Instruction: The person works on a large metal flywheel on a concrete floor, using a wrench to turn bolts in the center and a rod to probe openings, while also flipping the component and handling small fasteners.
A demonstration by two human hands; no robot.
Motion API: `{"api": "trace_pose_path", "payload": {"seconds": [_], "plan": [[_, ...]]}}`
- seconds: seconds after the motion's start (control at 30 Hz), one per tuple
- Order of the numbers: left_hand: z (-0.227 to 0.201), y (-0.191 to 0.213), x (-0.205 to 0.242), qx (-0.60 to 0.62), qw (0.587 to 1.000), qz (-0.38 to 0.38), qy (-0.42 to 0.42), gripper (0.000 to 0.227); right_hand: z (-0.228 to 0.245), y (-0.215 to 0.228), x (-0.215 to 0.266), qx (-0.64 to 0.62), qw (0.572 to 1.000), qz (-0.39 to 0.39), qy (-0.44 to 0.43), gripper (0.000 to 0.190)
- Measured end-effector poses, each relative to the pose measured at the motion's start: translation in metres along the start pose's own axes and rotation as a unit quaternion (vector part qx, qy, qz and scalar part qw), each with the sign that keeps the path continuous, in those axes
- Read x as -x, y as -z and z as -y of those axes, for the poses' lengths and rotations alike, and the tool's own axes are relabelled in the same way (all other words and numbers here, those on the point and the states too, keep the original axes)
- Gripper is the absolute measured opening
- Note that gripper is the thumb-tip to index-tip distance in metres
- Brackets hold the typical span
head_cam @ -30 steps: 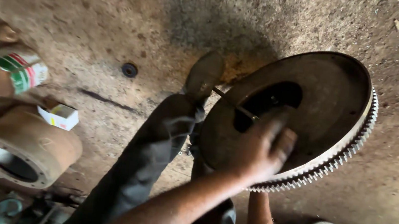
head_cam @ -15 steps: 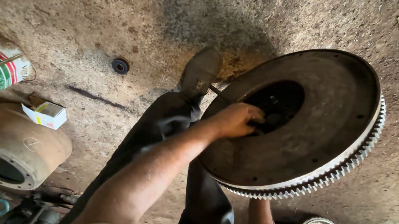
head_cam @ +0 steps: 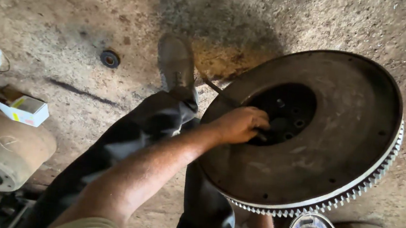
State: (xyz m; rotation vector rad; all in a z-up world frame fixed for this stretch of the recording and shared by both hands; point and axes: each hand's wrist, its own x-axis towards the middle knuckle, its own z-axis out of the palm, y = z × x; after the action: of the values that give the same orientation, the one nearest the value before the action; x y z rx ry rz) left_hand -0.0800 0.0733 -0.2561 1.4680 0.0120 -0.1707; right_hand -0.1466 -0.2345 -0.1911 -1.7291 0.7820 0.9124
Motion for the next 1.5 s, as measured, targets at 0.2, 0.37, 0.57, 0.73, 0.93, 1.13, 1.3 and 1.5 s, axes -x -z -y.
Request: {"api": "trace_pose_path", "payload": {"seconds": [0.2, 0.37, 0.57, 0.73, 0.93, 1.13, 1.3, 1.5], "plan": [[-0.01, 0.014, -0.007, -0.012, 0.999, 0.007, -0.03, 0.039, 0.006, 0.003, 0.012, 0.009, 1.0, -0.016, -0.014, 0.054], [-0.021, 0.018, -0.006, 0.024, 1.0, 0.014, 0.011, 0.044, 0.016, 0.001, 0.014, 0.012, 1.0, -0.022, -0.009, 0.053], [-0.017, 0.02, -0.008, -0.017, 0.999, 0.024, -0.028, 0.042, 0.024, 0.01, 0.024, 0.018, 0.999, -0.029, -0.008, 0.052], [-0.014, 0.018, -0.007, 0.001, 0.998, 0.06, 0.008, 0.032, 0.026, 0.008, 0.016, 0.016, 1.0, -0.026, -0.005, 0.052], [-0.001, 0.011, -0.004, 0.022, 0.999, -0.002, -0.025, 0.033, 0.029, 0.006, 0.008, 0.022, 1.0, -0.016, -0.009, 0.051], [-0.001, 0.005, 0.0, -0.011, 1.0, 0.017, 0.0, 0.026, 0.029, 0.011, 0.012, 0.025, 0.999, -0.018, -0.012, 0.05], [-0.001, 0.006, 0.001, -0.001, 1.0, 0.008, -0.007, 0.031, 0.018, 0.012, 0.01, 0.017, 1.0, -0.02, -0.013, 0.05], [-0.004, 0.008, -0.01, 0.016, 1.0, 0.023, -0.008, 0.038, 0.015, 0.007, -0.008, -0.003, 1.0, -0.022, 0.012, 0.049]]}}
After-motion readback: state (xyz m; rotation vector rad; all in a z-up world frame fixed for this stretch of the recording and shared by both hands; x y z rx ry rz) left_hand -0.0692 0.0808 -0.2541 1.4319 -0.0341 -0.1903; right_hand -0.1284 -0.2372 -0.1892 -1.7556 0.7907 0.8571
